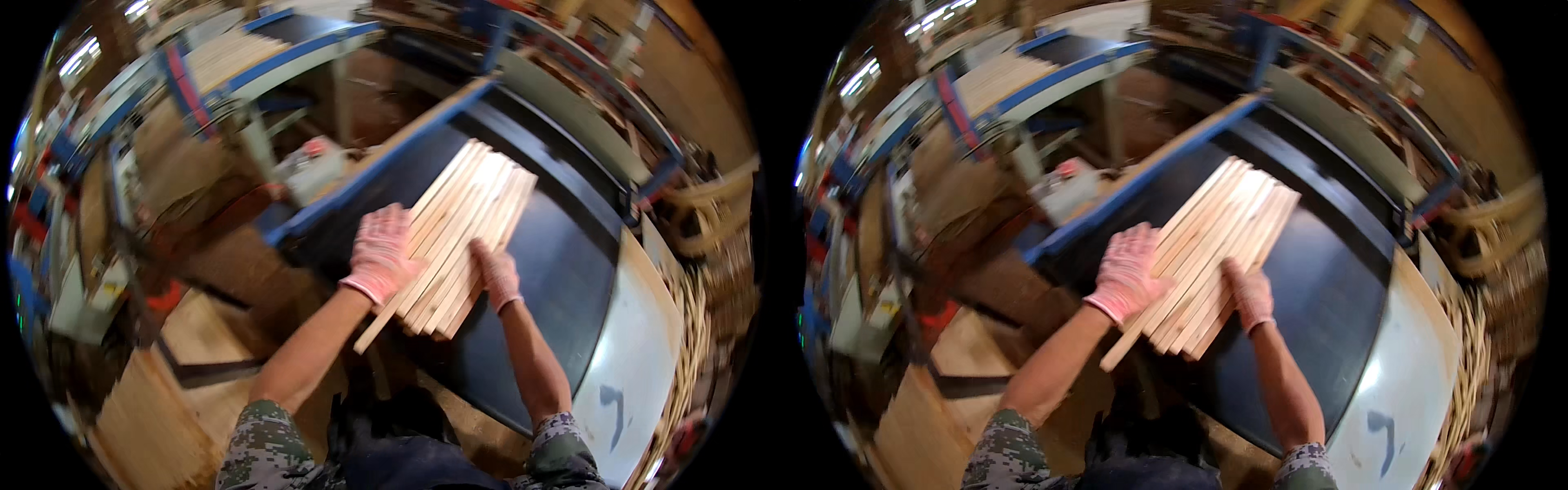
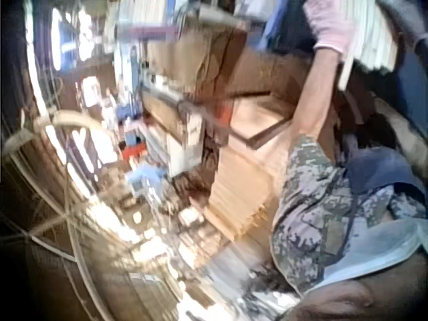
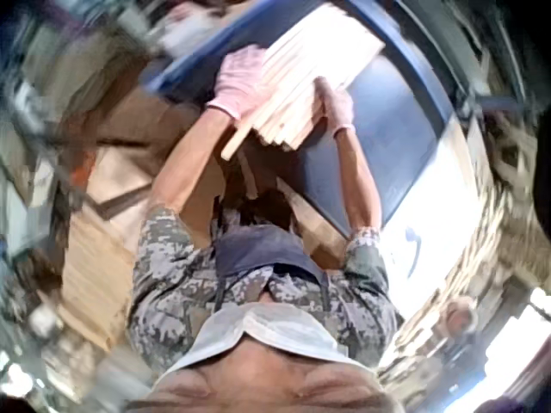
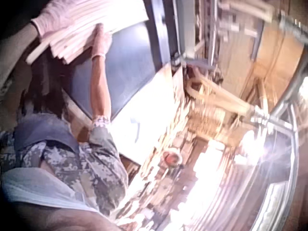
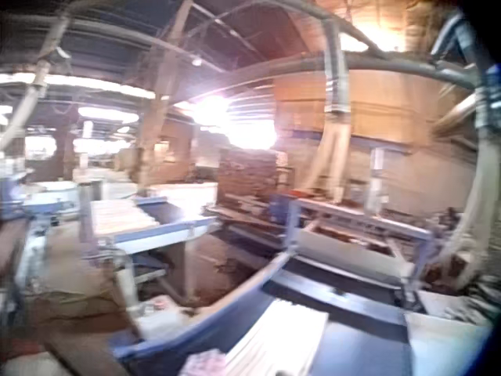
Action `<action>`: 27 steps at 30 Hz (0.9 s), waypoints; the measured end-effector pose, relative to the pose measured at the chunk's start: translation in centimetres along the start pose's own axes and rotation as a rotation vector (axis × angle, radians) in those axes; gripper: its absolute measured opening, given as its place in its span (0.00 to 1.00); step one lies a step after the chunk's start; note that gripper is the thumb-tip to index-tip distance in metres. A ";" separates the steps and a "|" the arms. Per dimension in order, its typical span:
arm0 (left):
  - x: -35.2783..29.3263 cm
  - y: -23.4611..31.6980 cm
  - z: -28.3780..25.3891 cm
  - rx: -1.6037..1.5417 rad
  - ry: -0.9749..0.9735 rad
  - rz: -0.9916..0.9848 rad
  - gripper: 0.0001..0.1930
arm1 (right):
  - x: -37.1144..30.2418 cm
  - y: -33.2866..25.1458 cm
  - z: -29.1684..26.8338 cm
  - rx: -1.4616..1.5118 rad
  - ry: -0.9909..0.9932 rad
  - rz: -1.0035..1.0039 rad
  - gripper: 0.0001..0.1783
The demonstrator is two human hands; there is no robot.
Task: The person repeatedly picks up stacks of light-colored wooden planks from a pile on the floor and places them onto a metal table or conveyor. They also move smaller stacks of planks between different areas on the table, organizing them into neat piles.
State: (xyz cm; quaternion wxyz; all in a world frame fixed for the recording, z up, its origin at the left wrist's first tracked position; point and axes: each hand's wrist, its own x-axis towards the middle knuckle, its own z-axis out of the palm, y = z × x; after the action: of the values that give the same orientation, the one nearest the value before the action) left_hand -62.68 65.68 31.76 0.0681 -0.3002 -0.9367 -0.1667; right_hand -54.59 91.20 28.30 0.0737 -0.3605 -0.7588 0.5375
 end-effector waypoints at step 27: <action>-96.0 15.7 13.3 -1.092 -0.371 -2.108 0.24 | -38.8 32.5 4.7 0.006 -0.689 0.267 0.36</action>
State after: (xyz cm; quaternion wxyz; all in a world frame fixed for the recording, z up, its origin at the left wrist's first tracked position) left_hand 23.93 30.53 1.70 -0.3738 0.6050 -0.5232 -0.4696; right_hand -13.40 68.60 8.85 -0.2556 -0.2540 -0.6838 0.6345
